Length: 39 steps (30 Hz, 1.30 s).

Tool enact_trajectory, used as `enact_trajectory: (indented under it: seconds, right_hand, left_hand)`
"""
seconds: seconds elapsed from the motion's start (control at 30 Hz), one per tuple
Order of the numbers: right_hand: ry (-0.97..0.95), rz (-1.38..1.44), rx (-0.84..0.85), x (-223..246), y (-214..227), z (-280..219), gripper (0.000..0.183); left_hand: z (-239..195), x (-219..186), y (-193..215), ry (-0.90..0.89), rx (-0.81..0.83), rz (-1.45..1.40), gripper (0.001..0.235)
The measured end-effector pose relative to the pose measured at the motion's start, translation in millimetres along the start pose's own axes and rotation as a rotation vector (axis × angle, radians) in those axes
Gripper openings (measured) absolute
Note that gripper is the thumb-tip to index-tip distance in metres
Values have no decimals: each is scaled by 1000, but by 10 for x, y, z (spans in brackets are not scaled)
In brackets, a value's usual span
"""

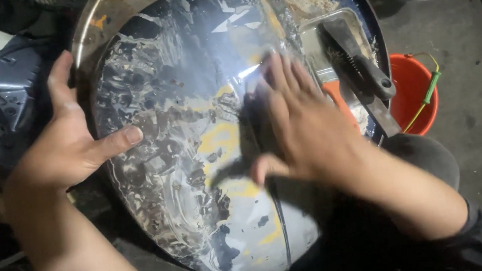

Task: The person sands the surface of a curved metal part, likely a motorcycle fender, using a sanding block. They hold the part steady with their left hand while sanding with their right hand, focusing on smoothing the surface.

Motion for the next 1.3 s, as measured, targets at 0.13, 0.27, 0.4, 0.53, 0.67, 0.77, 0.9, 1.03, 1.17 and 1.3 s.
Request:
enact_trajectory:
  seconds: [0.13,0.27,0.4,0.53,0.67,0.77,0.9,1.03,1.17,1.3]
  right_hand:
    - [10,81,-23,-312,149,481,129]
    - [44,134,-82,-429,174,675,126]
    - [-4,25,-2,-275,137,394,134]
    - [6,-190,-3,53,137,-210,134]
    - [17,-17,19,120,-22,-426,140]
    - [-21,45,67,-13,-13,-198,139]
    - [-38,80,77,-371,64,298,131]
    - [42,156,-35,-670,46,759,115]
    - [54,204,-133,-644,119,718,120]
    - [3,174,3,-428,111,359,120]
  left_hand:
    - [18,33,1,-39,6,-30,123]
    - [32,43,-11,-50,16,-17,123]
    - [12,37,6,-29,-3,-47,123]
    - [19,13,4,-37,10,-46,124]
    - [16,1,-7,-104,14,-27,121]
    - [5,22,7,-64,11,-15,125]
    - [26,95,20,-82,5,31,127]
    - [17,61,12,-85,-1,5,126]
    - [41,132,42,-84,0,20,128]
    - [53,123,21,-99,26,-18,127]
Point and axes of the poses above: each hand's wrist, its own z-axis towards the middle knuckle, its own y-axis out of the back of the hand, x = y × z, the point moved 10 cm from there along z, towards the middle knuckle, and after that the axes turned 6 degrees about -x, right-handed, at the moved point
